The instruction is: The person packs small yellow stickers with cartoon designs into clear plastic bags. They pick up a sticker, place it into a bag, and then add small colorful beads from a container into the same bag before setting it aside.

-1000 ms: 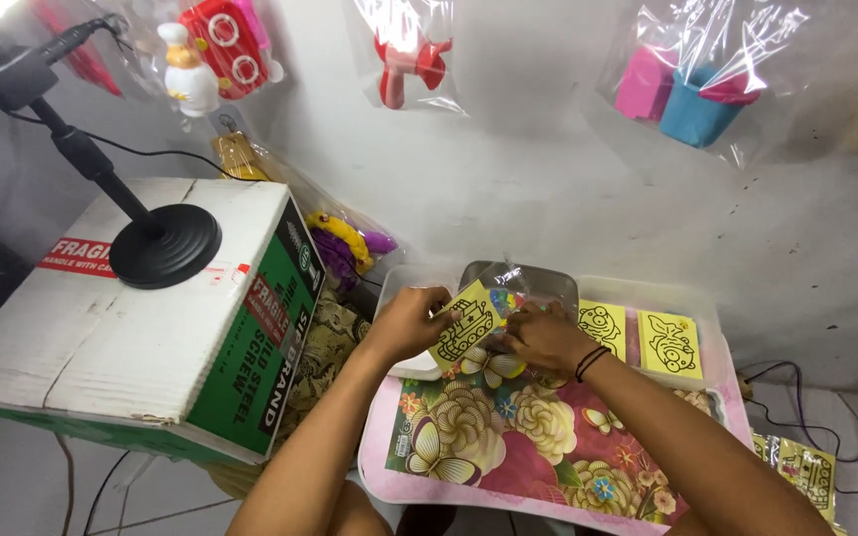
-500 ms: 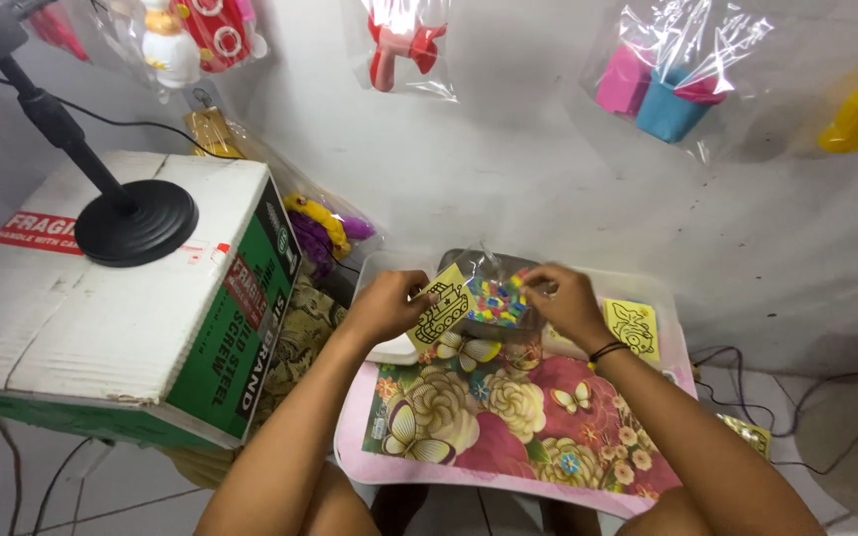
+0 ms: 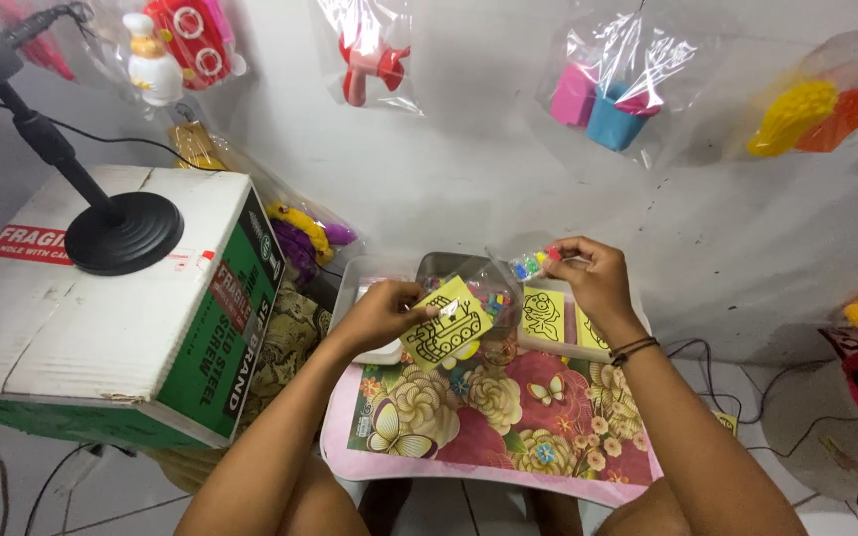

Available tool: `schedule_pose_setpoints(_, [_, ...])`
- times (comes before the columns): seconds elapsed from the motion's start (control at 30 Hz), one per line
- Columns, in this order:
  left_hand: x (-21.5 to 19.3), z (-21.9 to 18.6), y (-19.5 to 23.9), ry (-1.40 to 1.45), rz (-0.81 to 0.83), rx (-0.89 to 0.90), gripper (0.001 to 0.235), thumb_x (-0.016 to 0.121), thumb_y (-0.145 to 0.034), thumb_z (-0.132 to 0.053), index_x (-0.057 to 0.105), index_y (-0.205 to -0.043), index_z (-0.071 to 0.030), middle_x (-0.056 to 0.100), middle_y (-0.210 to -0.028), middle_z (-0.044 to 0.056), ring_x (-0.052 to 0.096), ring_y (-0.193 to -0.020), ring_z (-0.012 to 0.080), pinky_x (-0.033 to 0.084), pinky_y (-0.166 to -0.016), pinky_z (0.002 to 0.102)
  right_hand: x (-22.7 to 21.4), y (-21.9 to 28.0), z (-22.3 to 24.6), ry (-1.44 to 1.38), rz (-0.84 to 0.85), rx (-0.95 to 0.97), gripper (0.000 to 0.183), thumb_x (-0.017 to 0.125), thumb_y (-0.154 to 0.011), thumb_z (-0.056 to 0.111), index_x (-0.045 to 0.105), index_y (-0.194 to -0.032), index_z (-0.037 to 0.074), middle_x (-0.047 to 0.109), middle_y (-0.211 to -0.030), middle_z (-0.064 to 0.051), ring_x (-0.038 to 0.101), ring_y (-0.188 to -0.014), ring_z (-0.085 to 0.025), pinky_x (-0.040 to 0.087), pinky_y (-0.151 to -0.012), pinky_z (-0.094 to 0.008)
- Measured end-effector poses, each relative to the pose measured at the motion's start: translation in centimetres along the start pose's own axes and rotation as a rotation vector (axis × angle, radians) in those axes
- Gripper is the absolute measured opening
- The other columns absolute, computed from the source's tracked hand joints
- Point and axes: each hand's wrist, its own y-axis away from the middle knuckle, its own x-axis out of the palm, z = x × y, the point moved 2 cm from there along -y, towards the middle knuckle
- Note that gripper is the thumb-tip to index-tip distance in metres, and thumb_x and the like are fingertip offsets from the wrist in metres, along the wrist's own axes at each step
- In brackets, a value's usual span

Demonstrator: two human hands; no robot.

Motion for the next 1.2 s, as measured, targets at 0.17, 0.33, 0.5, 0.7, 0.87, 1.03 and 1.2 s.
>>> schedule_pose_setpoints(0.17, [0.7,0.1,-0.2,0.045,0.122,-0.003,0.017,0.072,-0.090,-0.022,0.075,-0.093,-0.006,0.073,-0.073,0.011,0.068,-0.072,0.0249,0.053,-0.075,0.038,-0.1,1.1,1.3,-0.160,0.034,0.154,0.021,0.076,-0.080,-0.002,0.073,-0.100,-0.004,0.061,-0.084,-0.015,0.072,-0.073,-0.025,0.063,-0.074,-0.038])
schedule_pose_setpoints(0.33, [1.3,-0.2,-0.3,0.066,0.171,0.000,0.019,0.071,-0.092,-0.023,0.074,-0.092,-0.005,0.073,-0.073,0.013,0.070,-0.073,0.0283,0.054,-0.075,0.041,-0.8,1.7,1.3,-0.212,0.065,0.157,0.019,0.076,-0.080,-0.004,0.072,-0.098,-0.006,0.061,-0.082,-0.014,0.073,-0.073,-0.026,0.063,-0.075,-0.040])
schedule_pose_setpoints(0.5, [1.7,-1.2,-0.8,0.137,0.220,-0.031,0.019,0.070,-0.095,-0.023,0.073,-0.093,-0.005,0.074,-0.077,0.011,0.067,-0.076,0.0228,0.054,-0.078,0.038,-1.1,2.5,0.9,-0.223,0.113,0.178,0.017,0.076,-0.081,-0.003,0.074,-0.098,-0.007,0.064,-0.082,-0.016,0.074,-0.072,-0.029,0.064,-0.073,-0.042])
schedule_pose_setpoints(0.7, [2.6,-2.2,-1.0,0.152,0.272,-0.012,0.024,0.064,-0.100,-0.024,0.073,-0.100,-0.002,0.075,-0.087,0.015,0.071,-0.084,0.0277,0.054,-0.081,0.041,-1.6,2.8,0.0,-0.236,0.218,0.287,0.020,0.073,-0.082,-0.004,0.076,-0.101,-0.009,0.068,-0.078,-0.013,0.074,-0.071,-0.023,0.062,-0.072,-0.035])
schedule_pose_setpoints(0.87, [4.2,-1.2,-2.6,0.202,0.209,-0.006,0.022,0.066,-0.101,-0.025,0.074,-0.096,-0.005,0.074,-0.083,0.011,0.069,-0.082,0.0204,0.053,-0.078,0.037,-2.0,2.0,-1.1,-0.189,0.309,0.298,0.017,0.078,-0.081,-0.004,0.076,-0.097,-0.009,0.075,-0.076,-0.023,0.073,-0.071,-0.025,0.062,-0.069,-0.036])
schedule_pose_setpoints(1.03, [4.4,-3.6,-2.8,0.281,0.191,0.021,0.022,0.064,-0.102,-0.022,0.071,-0.091,-0.004,0.070,-0.076,0.008,0.059,-0.075,0.0156,0.050,-0.075,0.034,-1.9,2.1,-1.1,-0.102,0.343,0.239,0.012,0.084,-0.077,0.003,0.081,-0.088,-0.003,0.073,-0.091,-0.015,0.065,-0.089,-0.021,0.056,-0.080,-0.038])
schedule_pose_setpoints(1.2, [5.6,-2.9,-4.1,0.303,0.218,0.053,0.029,0.058,-0.106,-0.026,0.070,-0.088,-0.006,0.064,-0.070,0.004,0.055,-0.070,0.0146,0.046,-0.071,0.032,-1.4,2.2,-1.1,-0.110,0.317,0.227,0.022,0.089,-0.073,0.007,0.081,-0.091,-0.004,0.070,-0.111,-0.021,0.064,-0.107,-0.029,0.055,-0.089,-0.045])
